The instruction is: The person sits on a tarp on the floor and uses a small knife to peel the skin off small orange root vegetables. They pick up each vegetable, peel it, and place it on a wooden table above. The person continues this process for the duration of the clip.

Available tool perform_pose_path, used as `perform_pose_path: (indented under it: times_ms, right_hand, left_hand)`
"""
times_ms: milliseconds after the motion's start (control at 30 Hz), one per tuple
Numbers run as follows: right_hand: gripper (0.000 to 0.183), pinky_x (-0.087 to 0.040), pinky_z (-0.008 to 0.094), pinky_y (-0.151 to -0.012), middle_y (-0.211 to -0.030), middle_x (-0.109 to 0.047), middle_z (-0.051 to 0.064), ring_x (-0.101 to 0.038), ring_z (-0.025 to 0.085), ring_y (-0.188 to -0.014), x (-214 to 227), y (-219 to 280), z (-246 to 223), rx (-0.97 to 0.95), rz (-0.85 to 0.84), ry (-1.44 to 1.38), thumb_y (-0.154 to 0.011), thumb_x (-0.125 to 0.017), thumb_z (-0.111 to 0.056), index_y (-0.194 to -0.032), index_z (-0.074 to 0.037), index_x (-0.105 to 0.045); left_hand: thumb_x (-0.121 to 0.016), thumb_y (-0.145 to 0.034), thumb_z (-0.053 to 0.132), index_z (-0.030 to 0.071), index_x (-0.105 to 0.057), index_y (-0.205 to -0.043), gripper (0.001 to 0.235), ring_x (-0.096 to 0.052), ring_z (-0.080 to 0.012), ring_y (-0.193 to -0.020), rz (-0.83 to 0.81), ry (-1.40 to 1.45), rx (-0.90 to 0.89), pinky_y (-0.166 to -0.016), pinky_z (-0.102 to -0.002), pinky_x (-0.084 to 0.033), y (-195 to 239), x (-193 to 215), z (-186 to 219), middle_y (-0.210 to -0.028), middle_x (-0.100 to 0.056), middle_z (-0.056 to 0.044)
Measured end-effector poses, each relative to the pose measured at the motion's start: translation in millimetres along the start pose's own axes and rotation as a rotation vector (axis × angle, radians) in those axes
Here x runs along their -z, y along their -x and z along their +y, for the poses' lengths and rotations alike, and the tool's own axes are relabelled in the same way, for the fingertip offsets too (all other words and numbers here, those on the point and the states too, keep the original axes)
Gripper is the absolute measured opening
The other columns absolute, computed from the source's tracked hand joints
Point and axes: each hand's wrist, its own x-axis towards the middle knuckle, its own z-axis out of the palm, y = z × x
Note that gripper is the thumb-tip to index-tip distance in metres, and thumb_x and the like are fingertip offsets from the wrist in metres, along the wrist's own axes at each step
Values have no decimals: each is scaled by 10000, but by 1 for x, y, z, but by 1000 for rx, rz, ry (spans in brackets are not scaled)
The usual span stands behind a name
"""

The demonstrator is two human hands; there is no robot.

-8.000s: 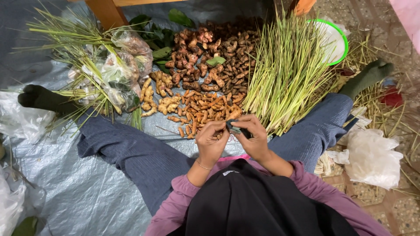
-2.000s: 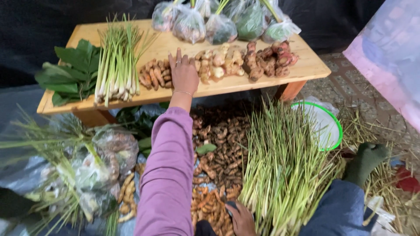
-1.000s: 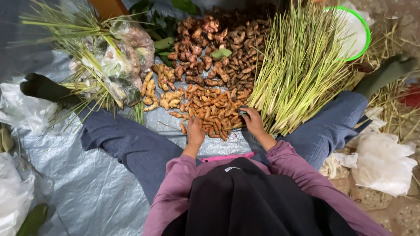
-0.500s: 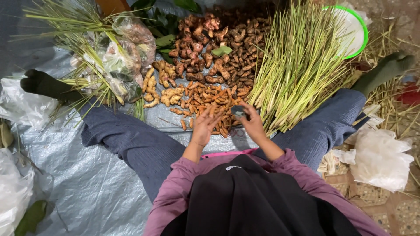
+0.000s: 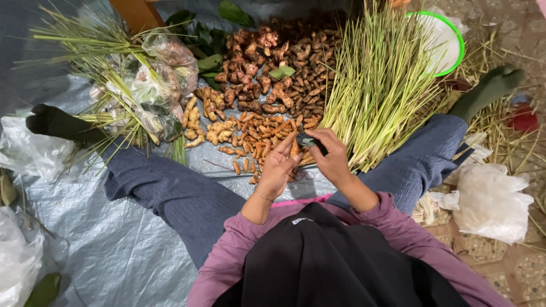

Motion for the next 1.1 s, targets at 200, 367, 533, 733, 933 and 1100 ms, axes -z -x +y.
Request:
perform_pose_path:
  times_ms: [200, 367, 533, 733, 933, 1100]
  right_hand:
    - [363, -567, 421, -885, -1036, -729, 119, -721, 318, -978, -13, 14, -27, 12, -48, -13, -824, -707, 98, -1141, -60, -783]
    - [362, -579, 388, -716, -1049, -713, 157, -689, 247, -743, -2, 1, -6, -39, 56, -71, -853, -694, 81, -1185, -47, -761]
    - [397, -594, 443, -808, -1043, -709, 187, -735, 342, -880, -10, 7, -30, 3, 42, -13, -819, -681, 122, -1173, -32, -773]
    - [382, -566, 463, -889, -1032, -736, 175, -721, 347, -962, -11, 5, -27, -32, -32, -88, -784, -723, 92, -1127, -57, -798]
    - [346, -551, 466, -897, -1056, -714, 190, -689, 340, -973, -2, -4, -23, -7, 82, -26, -859, -715, 46, -1181, -64, -777]
    - [348, -557, 406, -908, -1071, -712, 118, -701, 300, -1012, -5, 9, -65, 25, 2, -27, -808, -746, 19, -1132, -95, -802]
  left_hand:
    - [-567, -942, -110, 15, -412, -1527, 617, -618, -276, -1249, -10, -170, -28, -1075, -395, -510, 4, 2, 13, -1464, -548, -211]
    - [-573, -886, -149, 21, -451, -1521, 669, -473, -176, -1342, -65, -269, -103, -1092, -329, -461, 14, -4, 18, -1495, -531, -135]
    - [-541, -879, -161, 30, -453, -1524, 678, -467, -194, -1368, -77, -293, -139, -1092, -320, -458, 22, -12, 31, -1515, -512, -157]
    - [-498, -815, -230, 6, -441, -1518, 744, -490, -356, -1371, -118, -274, -133, -1149, -447, -405, 21, -2, 25, -1442, -545, -282]
    - [-587, -860, -176, -26, -460, -1499, 669, -489, -280, -1369, -111, -174, -154, -1119, -389, -443, 18, -12, 17, -1463, -544, -222]
    - [-586, -890, -72, -29, -490, -1472, 592, -661, -278, -1174, -36, 230, -3, -1028, -353, -542, 20, -9, 21, -1326, -641, -236]
